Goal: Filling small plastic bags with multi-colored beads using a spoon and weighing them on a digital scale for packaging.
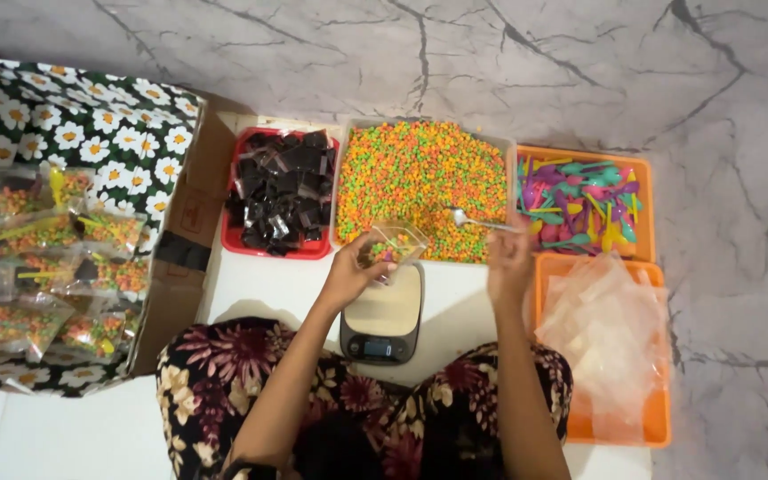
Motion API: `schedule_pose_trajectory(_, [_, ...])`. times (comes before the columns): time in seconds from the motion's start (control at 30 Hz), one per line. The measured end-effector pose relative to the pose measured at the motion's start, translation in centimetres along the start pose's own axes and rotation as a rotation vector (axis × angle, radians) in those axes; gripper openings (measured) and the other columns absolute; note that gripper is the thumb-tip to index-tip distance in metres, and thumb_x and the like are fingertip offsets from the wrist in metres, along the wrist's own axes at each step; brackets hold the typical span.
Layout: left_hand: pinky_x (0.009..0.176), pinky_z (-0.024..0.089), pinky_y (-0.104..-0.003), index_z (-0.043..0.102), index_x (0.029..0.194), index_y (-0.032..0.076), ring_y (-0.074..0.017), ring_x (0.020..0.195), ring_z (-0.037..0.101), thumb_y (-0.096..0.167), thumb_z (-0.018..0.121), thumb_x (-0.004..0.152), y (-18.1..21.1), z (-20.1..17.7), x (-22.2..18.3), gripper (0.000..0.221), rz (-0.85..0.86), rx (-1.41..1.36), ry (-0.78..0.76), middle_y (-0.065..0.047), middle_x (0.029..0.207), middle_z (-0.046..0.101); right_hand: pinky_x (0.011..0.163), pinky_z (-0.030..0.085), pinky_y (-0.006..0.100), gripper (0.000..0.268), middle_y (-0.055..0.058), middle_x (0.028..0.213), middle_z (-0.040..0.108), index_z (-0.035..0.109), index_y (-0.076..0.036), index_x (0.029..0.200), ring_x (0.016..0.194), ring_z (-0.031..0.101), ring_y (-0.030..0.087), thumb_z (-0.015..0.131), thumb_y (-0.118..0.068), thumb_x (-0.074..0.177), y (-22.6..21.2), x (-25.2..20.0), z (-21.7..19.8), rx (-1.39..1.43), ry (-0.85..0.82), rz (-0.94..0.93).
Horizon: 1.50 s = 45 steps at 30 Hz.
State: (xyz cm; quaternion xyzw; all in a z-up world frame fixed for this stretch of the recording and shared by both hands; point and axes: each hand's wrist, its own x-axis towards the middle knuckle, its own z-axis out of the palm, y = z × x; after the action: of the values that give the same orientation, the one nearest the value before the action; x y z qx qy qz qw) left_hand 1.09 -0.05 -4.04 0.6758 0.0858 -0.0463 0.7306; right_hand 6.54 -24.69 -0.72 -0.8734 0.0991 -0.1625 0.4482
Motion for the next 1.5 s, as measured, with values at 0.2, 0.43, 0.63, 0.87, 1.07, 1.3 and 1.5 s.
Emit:
schedule_pose_trajectory(0.2, [0.087, 0.06, -0.042, 0.07, 0.122, 0.014, -0.0333, 0.097, 0.074, 0.006, 0.091, 0.071, -0.5, 0.6, -5.4, 0.056, -0.001, 0.08, -0.03, -0.022, 0.107, 0.075, 0.074, 0.062, 0.029, 0.026, 0.003, 0.113, 0.075, 0.078, -0.013, 0.11, 0.093, 0.074, 0.019, 0.083, -0.008, 0.085, -4.6, -7.1, -1.2, 0.262, -0.611, -0.267])
schedule_pose_trajectory(0.43, [0.106, 0.043, -0.064, 0.05, 0.148, 0.009, -0.0477, 0.131, 0.053, 0.016, 0.087, 0.079, -3.7, -6.0, -12.5, 0.079, 0.118, 0.202, 0.181, -0.024, 0.142, 0.057, 0.067, 0.064, 0.027, 0.013, 0.012, 0.093, 0.076, 0.073, -0.007, 0.108, 0.073, 0.075, 0.017, 0.073, -0.006, 0.096, 3.1, -11.3, -0.7, 0.392, -0.507, 0.098])
schedule_pose_trajectory(0.63, [0.1, 0.052, -0.056, 0.05, 0.143, 0.001, -0.0495, 0.125, 0.056, 0.011, 0.068, 0.099, -5.7, -10.3, -15.5, 0.049, -0.014, -0.098, 0.501, -0.03, 0.137, 0.055, 0.073, 0.069, 0.036, 0.007, 0.022, 0.1, 0.07, 0.07, 0.002, 0.103, 0.08, 0.076, 0.031, 0.068, -0.003, 0.098, 8.8, -12.2, 0.5, 0.43, -0.336, 0.327])
schedule_pose_trajectory(0.87, [0.101, 0.051, -0.05, 0.057, 0.138, 0.004, -0.0424, 0.122, 0.062, 0.005, 0.071, 0.094, -6.8, -8.9, -15.6, 0.047, -0.03, -0.005, 0.428, -0.026, 0.135, 0.058, 0.075, 0.069, 0.045, 0.011, 0.027, 0.104, 0.065, 0.068, 0.005, 0.105, 0.084, 0.075, 0.042, 0.066, -0.001, 0.097, 11.2, -12.4, 3.2, 0.458, -0.394, 0.473])
schedule_pose_trajectory(1.07, [0.099, 0.052, -0.049, 0.06, 0.136, 0.004, -0.0419, 0.121, 0.063, 0.005, 0.072, 0.093, -6.6, -8.9, -15.5, 0.044, -0.047, 0.074, 0.397, -0.025, 0.134, 0.059, 0.074, 0.069, 0.041, 0.019, 0.026, 0.112, 0.065, 0.07, 0.0, 0.114, 0.087, 0.075, 0.037, 0.068, -0.002, 0.096, 12.3, -12.3, 4.0, 0.276, -0.479, 0.479])
schedule_pose_trajectory(1.3, [0.096, 0.057, -0.045, 0.064, 0.132, 0.006, -0.0384, 0.118, 0.065, 0.004, 0.075, 0.091, -8.1, -9.2, -14.7, 0.042, -0.051, 0.183, 0.383, -0.022, 0.13, 0.06, 0.099, 0.058, 0.046, 0.046, 0.02, 0.137, 0.063, 0.067, -0.019, 0.136, 0.123, 0.063, 0.037, 0.078, -0.026, 0.093, 15.3, -11.5, 5.1, -0.073, -0.631, 0.453])
schedule_pose_trajectory(1.5, [0.099, 0.056, -0.047, 0.062, 0.133, 0.004, -0.0407, 0.121, 0.063, 0.004, 0.072, 0.093, -6.4, -8.8, -15.4, 0.042, -0.073, 0.175, 0.377, -0.024, 0.131, 0.058, 0.103, 0.054, 0.046, 0.049, 0.02, 0.136, 0.064, 0.066, -0.021, 0.138, 0.126, 0.063, 0.035, 0.078, -0.033, 0.092, 16.1, -10.8, 4.6, -0.079, -0.524, 0.489])
